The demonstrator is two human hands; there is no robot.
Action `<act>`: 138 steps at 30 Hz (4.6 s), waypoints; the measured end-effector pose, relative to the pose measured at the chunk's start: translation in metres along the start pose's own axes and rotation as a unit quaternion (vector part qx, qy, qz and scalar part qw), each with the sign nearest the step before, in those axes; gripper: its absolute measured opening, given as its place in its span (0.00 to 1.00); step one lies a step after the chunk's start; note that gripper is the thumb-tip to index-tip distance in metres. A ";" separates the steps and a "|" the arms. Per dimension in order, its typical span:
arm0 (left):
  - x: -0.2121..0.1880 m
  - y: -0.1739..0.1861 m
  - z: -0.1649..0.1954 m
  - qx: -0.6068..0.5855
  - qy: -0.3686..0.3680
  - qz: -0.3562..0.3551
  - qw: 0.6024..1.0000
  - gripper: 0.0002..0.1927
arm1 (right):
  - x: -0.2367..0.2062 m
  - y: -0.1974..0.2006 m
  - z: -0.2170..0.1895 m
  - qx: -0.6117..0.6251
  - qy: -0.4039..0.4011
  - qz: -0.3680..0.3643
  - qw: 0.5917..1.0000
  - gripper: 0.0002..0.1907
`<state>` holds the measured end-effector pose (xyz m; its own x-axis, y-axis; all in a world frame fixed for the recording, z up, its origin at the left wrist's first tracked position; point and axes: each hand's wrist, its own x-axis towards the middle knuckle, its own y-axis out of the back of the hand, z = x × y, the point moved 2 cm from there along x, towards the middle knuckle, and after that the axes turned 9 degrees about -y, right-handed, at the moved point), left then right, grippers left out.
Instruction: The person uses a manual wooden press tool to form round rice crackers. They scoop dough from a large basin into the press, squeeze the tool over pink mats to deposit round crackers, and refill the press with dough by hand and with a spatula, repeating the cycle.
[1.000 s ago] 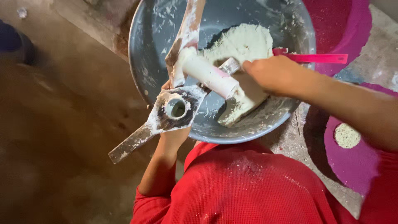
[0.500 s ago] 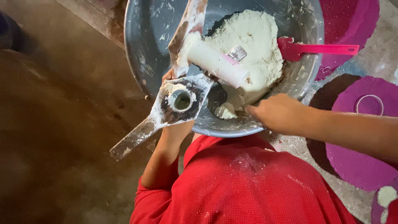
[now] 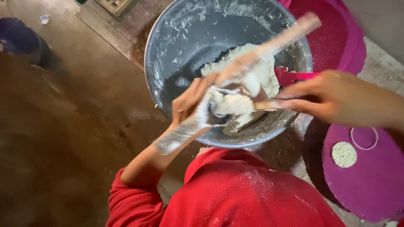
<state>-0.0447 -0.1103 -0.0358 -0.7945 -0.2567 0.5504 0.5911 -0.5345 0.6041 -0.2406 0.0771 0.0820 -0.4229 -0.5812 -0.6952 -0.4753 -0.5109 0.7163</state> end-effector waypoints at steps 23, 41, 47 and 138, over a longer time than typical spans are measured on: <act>0.030 0.024 -0.037 0.145 0.190 0.078 0.968 0.38 | 0.067 -0.108 -0.042 0.334 0.154 0.301 0.880 0.26; 0.043 0.007 -0.069 0.324 0.134 -0.206 0.914 0.27 | 0.044 -0.013 0.002 0.153 0.045 0.096 0.982 0.19; 0.022 -0.020 -0.026 0.114 -0.157 0.036 0.980 0.28 | 0.025 -0.019 -0.063 -0.210 0.216 0.399 0.866 0.10; 0.050 -0.421 0.283 -0.360 -0.122 -0.343 0.859 0.37 | -0.270 -0.549 0.295 0.762 -0.056 0.216 0.608 0.52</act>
<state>-0.2943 0.3296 -0.0999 -0.8172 0.4469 0.3639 -0.3135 -0.8746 0.3699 -0.0930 0.7008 -0.1410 -0.7717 -0.3617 -0.5231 -0.4273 0.9041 0.0052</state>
